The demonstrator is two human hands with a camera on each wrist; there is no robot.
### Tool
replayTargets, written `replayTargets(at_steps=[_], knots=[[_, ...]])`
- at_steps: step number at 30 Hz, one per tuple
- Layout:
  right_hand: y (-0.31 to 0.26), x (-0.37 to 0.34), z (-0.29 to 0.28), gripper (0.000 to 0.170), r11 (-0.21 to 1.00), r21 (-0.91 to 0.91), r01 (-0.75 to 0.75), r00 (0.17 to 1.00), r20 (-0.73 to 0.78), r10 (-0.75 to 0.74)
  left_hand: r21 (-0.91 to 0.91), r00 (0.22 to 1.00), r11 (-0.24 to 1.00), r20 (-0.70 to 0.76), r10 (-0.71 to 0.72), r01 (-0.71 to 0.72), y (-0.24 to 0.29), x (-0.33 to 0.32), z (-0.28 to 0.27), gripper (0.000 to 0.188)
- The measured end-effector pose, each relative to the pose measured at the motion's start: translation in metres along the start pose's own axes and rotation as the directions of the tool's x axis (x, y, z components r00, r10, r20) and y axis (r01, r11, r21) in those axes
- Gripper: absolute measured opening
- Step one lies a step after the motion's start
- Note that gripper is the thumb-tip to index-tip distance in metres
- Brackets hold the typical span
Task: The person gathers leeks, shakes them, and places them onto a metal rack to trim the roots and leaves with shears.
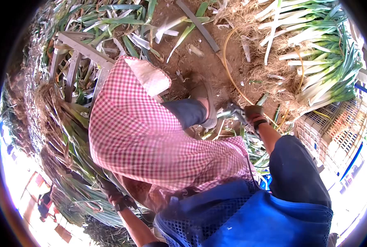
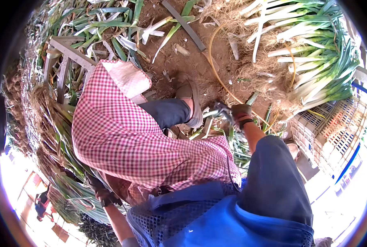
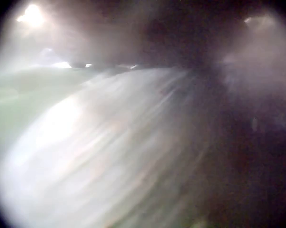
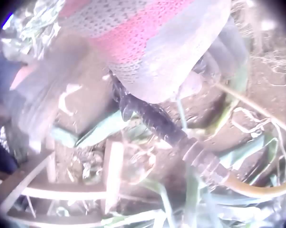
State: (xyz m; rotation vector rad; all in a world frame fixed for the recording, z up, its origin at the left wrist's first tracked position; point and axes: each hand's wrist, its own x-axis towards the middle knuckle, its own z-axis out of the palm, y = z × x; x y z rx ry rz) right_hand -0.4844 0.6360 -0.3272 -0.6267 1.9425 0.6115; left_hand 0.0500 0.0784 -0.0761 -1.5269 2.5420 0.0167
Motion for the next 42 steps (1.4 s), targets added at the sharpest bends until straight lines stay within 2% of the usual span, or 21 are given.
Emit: replayTargets(at_steps=[1,2,5,6,10,12,15,16,19,20,21,22,24,27,28,30,31,35,37,39,42], knots=[[0.013,-0.023,-0.019,0.033,0.988,0.126,-0.088,0.994,-0.054,0.096,0.024,1.000,1.000,-0.021,0.005,-0.005,0.006,0.001,-0.001,0.054],[0.025,-0.038,-0.034,0.030,0.975,0.206,-0.079,0.986,-0.128,0.107,-0.507,0.955,0.811,0.122,-0.270,0.294,0.025,0.009,-0.013,0.056],[0.047,-0.076,-0.103,0.024,0.933,0.361,0.019,0.950,-0.298,0.096,-0.844,0.883,0.341,0.282,-0.376,0.414,0.035,0.015,-0.013,0.056],[0.047,-0.091,-0.134,0.020,0.915,0.387,0.109,0.926,-0.373,0.048,-0.756,0.810,0.339,0.417,-0.412,0.561,0.018,0.018,-0.017,0.058],[0.032,-0.141,-0.237,0.016,0.898,0.352,0.263,0.824,-0.566,-0.020,-0.609,0.868,0.623,0.276,-0.414,0.491,0.029,0.018,-0.061,0.069],[0.021,-0.174,-0.281,0.014,0.846,0.199,0.494,0.619,-0.764,-0.181,-0.523,0.881,0.709,0.282,-0.379,0.473,0.065,0.006,-0.120,0.071],[-0.008,-0.232,-0.331,0.015,0.830,0.122,0.544,0.529,-0.817,-0.227,-0.269,0.916,0.876,0.083,-0.394,0.401,0.063,-0.006,-0.161,0.061],[-0.014,-0.225,-0.331,0.017,0.774,0.009,0.634,0.324,-0.911,-0.255,-0.340,0.937,0.879,0.024,-0.348,0.335,0.066,-0.011,-0.169,0.058],[-0.054,-0.287,-0.360,0.019,0.643,-0.116,0.757,0.153,-0.925,-0.347,-0.711,0.980,0.703,-0.143,-0.137,-0.006,0.120,-0.026,-0.202,0.041],[-0.069,-0.300,-0.367,0.016,0.551,-0.093,0.830,0.144,-0.917,-0.371,-0.854,0.981,0.505,0.028,-0.194,0.124,0.160,-0.033,-0.221,0.046],[-0.082,-0.317,-0.372,0.016,0.528,-0.122,0.840,0.113,-0.913,-0.392,-0.923,0.996,0.380,0.025,-0.085,0.055,0.185,-0.037,-0.223,0.048],[-0.094,-0.337,-0.378,0.015,0.572,-0.177,0.801,0.110,-0.896,-0.431,-0.938,0.999,0.344,-0.049,0.006,-0.048,0.208,-0.038,-0.219,0.050],[-0.119,-0.369,-0.387,0.011,0.580,-0.266,0.770,0.075,-0.865,-0.496,-0.997,0.971,-0.020,-0.072,0.230,-0.069,0.255,-0.041,-0.228,0.070],[-0.153,-0.381,-0.389,0.012,0.427,-0.306,0.851,-0.022,-0.832,-0.554,-0.970,0.965,-0.233,-0.125,0.231,-0.070,0.301,-0.037,-0.243,0.066],[-0.163,-0.383,-0.388,0.012,0.404,-0.316,0.859,-0.033,-0.821,-0.571,-0.966,0.946,-0.037,-0.260,0.195,-0.258,0.303,-0.030,-0.236,0.059],[-0.180,-0.384,-0.388,0.017,0.408,-0.330,0.851,0.008,-0.769,-0.639,-0.952,0.997,-0.304,0.016,0.070,0.037,0.309,-0.028,-0.247,0.032],[-0.186,-0.384,-0.389,0.023,0.411,-0.337,0.847,0.029,-0.743,-0.669,-0.940,1.000,-0.342,-0.015,-0.008,-0.017,0.308,-0.022,-0.243,0.028],[-0.196,-0.390,-0.415,0.033,0.208,-0.150,0.967,0.068,-0.632,-0.772,-0.968,0.997,-0.249,0.001,-0.075,-0.018,0.293,-0.018,-0.262,0.039],[-0.208,-0.386,-0.424,0.053,0.149,-0.229,0.962,-0.009,-0.573,-0.820,-0.942,0.995,-0.334,0.065,-0.074,0.037,0.287,-0.013,-0.264,0.037],[-0.224,-0.400,-0.422,0.076,0.131,-0.481,0.867,-0.212,-0.594,-0.776,-0.924,0.982,-0.381,0.099,-0.159,0.031,0.289,-0.015,-0.260,0.037],[-0.258,-0.399,-0.396,0.100,0.263,-0.570,0.779,-0.012,-0.433,-0.901,-0.913,0.965,-0.406,0.141,-0.220,0.040,0.282,-0.028,-0.242,0.031]])
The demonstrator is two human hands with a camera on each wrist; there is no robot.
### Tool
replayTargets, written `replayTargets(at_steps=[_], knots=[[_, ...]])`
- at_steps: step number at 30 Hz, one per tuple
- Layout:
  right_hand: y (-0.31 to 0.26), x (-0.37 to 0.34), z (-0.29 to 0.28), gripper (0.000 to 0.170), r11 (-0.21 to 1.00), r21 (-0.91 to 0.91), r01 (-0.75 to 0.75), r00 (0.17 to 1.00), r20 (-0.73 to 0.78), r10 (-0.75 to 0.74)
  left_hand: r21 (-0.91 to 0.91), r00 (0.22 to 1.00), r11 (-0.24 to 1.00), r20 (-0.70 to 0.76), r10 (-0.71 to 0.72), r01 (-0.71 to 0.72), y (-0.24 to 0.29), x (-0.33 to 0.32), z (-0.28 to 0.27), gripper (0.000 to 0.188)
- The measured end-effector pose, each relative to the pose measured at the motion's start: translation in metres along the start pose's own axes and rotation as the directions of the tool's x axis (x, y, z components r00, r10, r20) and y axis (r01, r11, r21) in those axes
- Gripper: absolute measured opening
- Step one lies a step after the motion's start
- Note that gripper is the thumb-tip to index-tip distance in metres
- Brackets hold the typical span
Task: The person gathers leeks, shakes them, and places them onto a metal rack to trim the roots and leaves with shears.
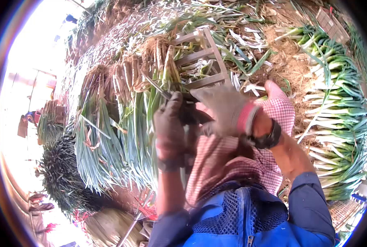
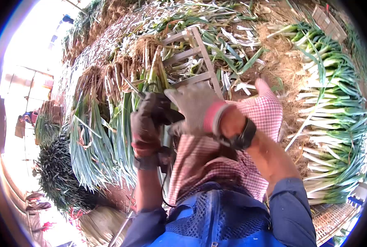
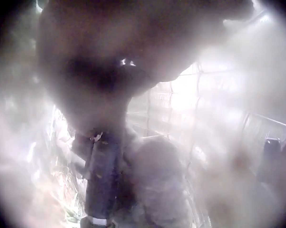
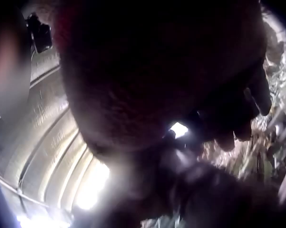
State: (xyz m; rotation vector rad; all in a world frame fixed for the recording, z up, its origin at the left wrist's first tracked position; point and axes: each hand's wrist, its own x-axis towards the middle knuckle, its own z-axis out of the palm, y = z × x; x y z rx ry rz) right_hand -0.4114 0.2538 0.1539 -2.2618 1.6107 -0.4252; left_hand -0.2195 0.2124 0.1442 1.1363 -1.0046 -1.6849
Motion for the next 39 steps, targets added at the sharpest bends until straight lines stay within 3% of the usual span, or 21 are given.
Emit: replayTargets(at_steps=[3,5,7,9,12,13,15,16,17,19,20,22,25,30,32,39], knots=[[-0.024,-0.010,0.052,0.106,0.998,-0.041,-0.055,0.997,0.056,0.057,-0.095,0.998,0.994,-0.020,-0.056,0.054,-0.041,-0.003,-0.035,0.030],[-0.029,-0.018,0.091,0.105,0.993,-0.109,-0.046,0.998,-0.042,0.042,-0.130,0.992,0.984,-0.040,-0.123,0.117,-0.055,-0.013,-0.049,0.030],[-0.036,-0.013,0.105,0.104,0.992,-0.117,-0.053,0.998,-0.038,0.048,-0.092,0.986,0.985,-0.066,-0.153,0.147,-0.067,-0.011,-0.067,0.029],[-0.045,-0.001,0.098,0.099,0.976,-0.085,-0.199,0.968,0.141,0.209,-0.090,0.996,0.995,-0.072,-0.056,0.049,-0.063,-0.004,-0.071,0.031],[-0.034,0.020,0.094,0.090,0.943,-0.047,-0.330,0.937,0.105,0.334,0.038,1.000,0.999,0.028,-0.007,0.006,-0.058,0.039,-0.110,0.032],[-0.028,0.025,0.098,0.087,0.926,0.001,-0.378,0.923,0.082,0.377,0.207,0.993,0.973,-0.044,0.110,-0.099,-0.051,0.051,-0.113,0.030],[-0.029,0.035,0.100,0.083,0.907,0.028,-0.421,0.901,0.126,0.415,0.455,0.913,0.824,-0.055,0.404,-0.338,-0.065,0.096,-0.132,0.032],[-0.031,0.037,0.105,0.081,0.897,0.087,-0.434,0.899,0.110,0.424,0.745,0.850,0.575,-0.020,0.527,-0.339,-0.068,0.119,-0.147,0.037],[-0.032,0.039,0.109,0.080,0.883,0.146,-0.445,0.895,0.098,0.435,0.889,0.807,0.343,0.048,0.588,-0.303,-0.049,0.122,-0.142,0.039],[-0.033,0.047,0.115,0.080,0.880,0.149,-0.452,0.891,0.129,0.436,0.957,0.805,0.158,0.110,0.583,-0.245,-0.054,0.152,-0.148,0.036],[-0.034,0.056,0.112,0.080,0.882,0.153,-0.446,0.893,0.149,0.425,0.955,0.806,0.166,0.106,0.582,-0.245,-0.054,0.161,-0.146,0.036],[-0.036,0.073,0.104,0.079,0.873,0.139,-0.467,0.865,0.276,0.419,0.989,0.901,0.046,0.107,0.419,-0.139,-0.055,0.176,-0.143,0.036],[-0.024,0.092,0.114,0.079,0.871,0.125,-0.476,0.866,0.242,0.438,0.986,0.876,0.001,0.145,0.460,-0.164,-0.055,0.186,-0.141,0.038],[0.004,0.131,0.119,0.081,0.854,0.161,-0.495,0.860,0.235,0.454,0.989,0.925,-0.095,0.138,0.355,-0.111,-0.048,0.207,-0.133,0.045],[0.018,0.153,0.116,0.081,0.845,0.150,-0.514,0.850,0.220,0.478,0.981,0.912,-0.109,0.190,0.363,-0.161,-0.047,0.215,-0.133,0.049],[0.079,0.234,0.112,0.082,0.809,0.171,-0.562,0.822,0.218,0.526,0.980,0.965,-0.161,0.154,0.210,-0.121,-0.041,0.231,-0.115,0.043]])
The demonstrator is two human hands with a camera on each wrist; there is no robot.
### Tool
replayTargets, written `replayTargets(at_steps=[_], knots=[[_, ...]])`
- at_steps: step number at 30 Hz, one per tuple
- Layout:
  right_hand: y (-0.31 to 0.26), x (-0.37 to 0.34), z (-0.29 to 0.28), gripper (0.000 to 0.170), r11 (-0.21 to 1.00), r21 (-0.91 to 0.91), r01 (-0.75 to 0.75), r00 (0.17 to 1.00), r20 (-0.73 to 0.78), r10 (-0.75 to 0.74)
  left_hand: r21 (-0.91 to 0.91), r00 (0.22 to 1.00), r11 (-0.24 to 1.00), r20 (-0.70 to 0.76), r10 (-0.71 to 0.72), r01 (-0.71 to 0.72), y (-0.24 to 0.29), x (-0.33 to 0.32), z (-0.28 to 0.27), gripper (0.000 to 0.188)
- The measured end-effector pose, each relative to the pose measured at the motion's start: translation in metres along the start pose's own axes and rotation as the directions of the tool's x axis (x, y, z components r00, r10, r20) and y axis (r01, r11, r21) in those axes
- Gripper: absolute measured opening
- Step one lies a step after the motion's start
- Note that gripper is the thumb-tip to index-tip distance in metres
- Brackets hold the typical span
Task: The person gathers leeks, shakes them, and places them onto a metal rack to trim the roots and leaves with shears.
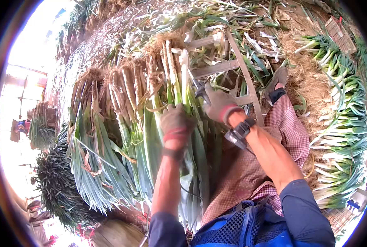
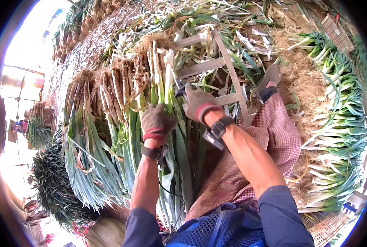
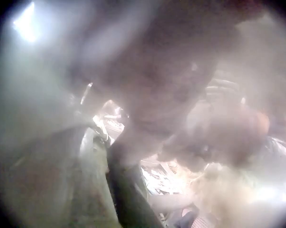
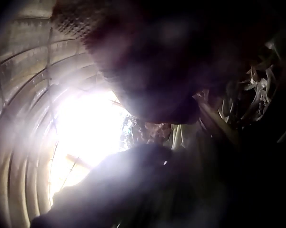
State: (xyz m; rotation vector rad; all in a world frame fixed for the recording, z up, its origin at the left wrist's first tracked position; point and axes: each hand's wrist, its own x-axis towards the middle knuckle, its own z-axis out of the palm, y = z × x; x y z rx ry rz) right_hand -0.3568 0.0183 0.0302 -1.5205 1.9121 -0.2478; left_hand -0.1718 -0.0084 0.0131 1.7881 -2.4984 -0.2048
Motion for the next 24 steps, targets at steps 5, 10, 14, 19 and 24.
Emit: replayTargets(at_steps=[5,10,14,19,24], knots=[[0.016,0.068,0.014,0.080,1.000,0.018,0.006,0.998,-0.064,-0.005,0.060,1.000,0.998,-0.025,0.018,-0.016,0.005,0.006,0.008,0.041],[0.033,0.046,0.008,0.083,0.997,0.070,0.030,0.999,-0.028,-0.028,0.128,0.997,0.991,0.063,-0.046,0.038,0.016,0.016,0.011,0.042],[0.053,-0.028,0.005,0.081,0.994,0.088,0.063,0.998,0.010,-0.064,0.006,0.927,0.972,0.299,-0.225,0.234,0.022,0.037,0.003,0.045],[0.089,-0.118,0.013,0.088,0.988,0.044,0.151,0.987,0.048,-0.153,-0.046,0.856,0.974,0.487,-0.171,0.221,0.044,0.020,-0.022,0.046],[0.107,-0.174,0.010,0.090,0.995,0.026,0.093,0.996,0.009,-0.093,-0.130,0.882,0.988,0.472,-0.016,0.088,0.078,-0.055,0.003,0.030]])
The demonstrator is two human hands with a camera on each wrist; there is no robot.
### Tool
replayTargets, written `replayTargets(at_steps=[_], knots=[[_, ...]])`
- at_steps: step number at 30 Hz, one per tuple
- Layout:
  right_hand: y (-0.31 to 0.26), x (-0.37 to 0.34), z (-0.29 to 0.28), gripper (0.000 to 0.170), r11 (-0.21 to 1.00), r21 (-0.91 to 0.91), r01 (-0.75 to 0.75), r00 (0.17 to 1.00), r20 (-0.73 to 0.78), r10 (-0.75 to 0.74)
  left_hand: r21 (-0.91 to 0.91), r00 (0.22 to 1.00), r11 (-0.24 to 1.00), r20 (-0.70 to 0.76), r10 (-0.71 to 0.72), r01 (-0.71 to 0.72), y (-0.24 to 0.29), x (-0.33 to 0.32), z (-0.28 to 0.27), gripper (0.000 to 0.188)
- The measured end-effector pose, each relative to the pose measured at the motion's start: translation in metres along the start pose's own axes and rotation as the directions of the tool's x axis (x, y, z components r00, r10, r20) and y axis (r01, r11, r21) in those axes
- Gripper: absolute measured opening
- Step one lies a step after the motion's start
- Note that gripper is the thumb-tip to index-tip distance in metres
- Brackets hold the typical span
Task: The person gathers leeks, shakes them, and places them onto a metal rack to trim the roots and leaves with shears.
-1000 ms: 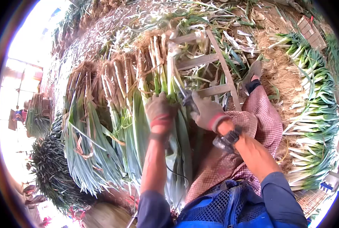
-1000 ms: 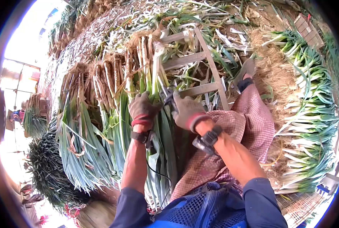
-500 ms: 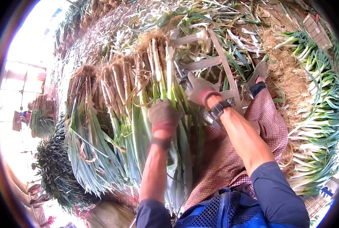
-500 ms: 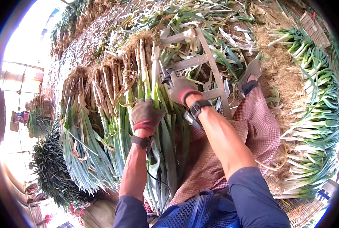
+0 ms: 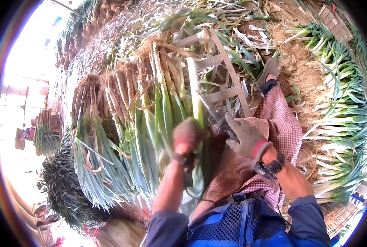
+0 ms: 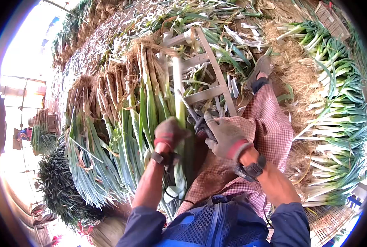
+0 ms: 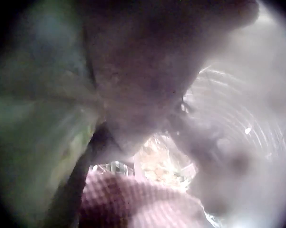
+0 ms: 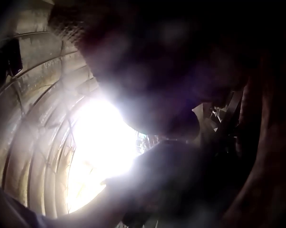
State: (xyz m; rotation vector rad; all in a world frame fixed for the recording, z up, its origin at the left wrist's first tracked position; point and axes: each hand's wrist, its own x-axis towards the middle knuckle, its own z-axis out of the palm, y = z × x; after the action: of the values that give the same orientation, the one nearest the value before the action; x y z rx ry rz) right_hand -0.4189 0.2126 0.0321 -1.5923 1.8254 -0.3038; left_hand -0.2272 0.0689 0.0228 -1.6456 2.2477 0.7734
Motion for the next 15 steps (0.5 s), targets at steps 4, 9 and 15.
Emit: replayTargets(at_steps=[4,9,15], knots=[[0.001,-0.009,0.000,0.091,0.991,-0.065,0.115,0.993,0.044,-0.112,-0.014,0.992,0.997,0.107,0.073,-0.072,0.020,-0.027,0.084,0.028],[0.019,0.004,-0.010,0.091,0.995,-0.027,-0.100,0.993,-0.063,0.099,-0.044,0.976,0.989,0.161,0.148,-0.142,0.043,-0.023,0.086,0.034],[-0.009,0.019,-0.003,0.099,0.999,-0.023,0.031,0.997,-0.076,-0.033,-0.463,0.972,0.860,-0.188,0.141,-0.214,-0.013,0.002,0.059,0.026]])
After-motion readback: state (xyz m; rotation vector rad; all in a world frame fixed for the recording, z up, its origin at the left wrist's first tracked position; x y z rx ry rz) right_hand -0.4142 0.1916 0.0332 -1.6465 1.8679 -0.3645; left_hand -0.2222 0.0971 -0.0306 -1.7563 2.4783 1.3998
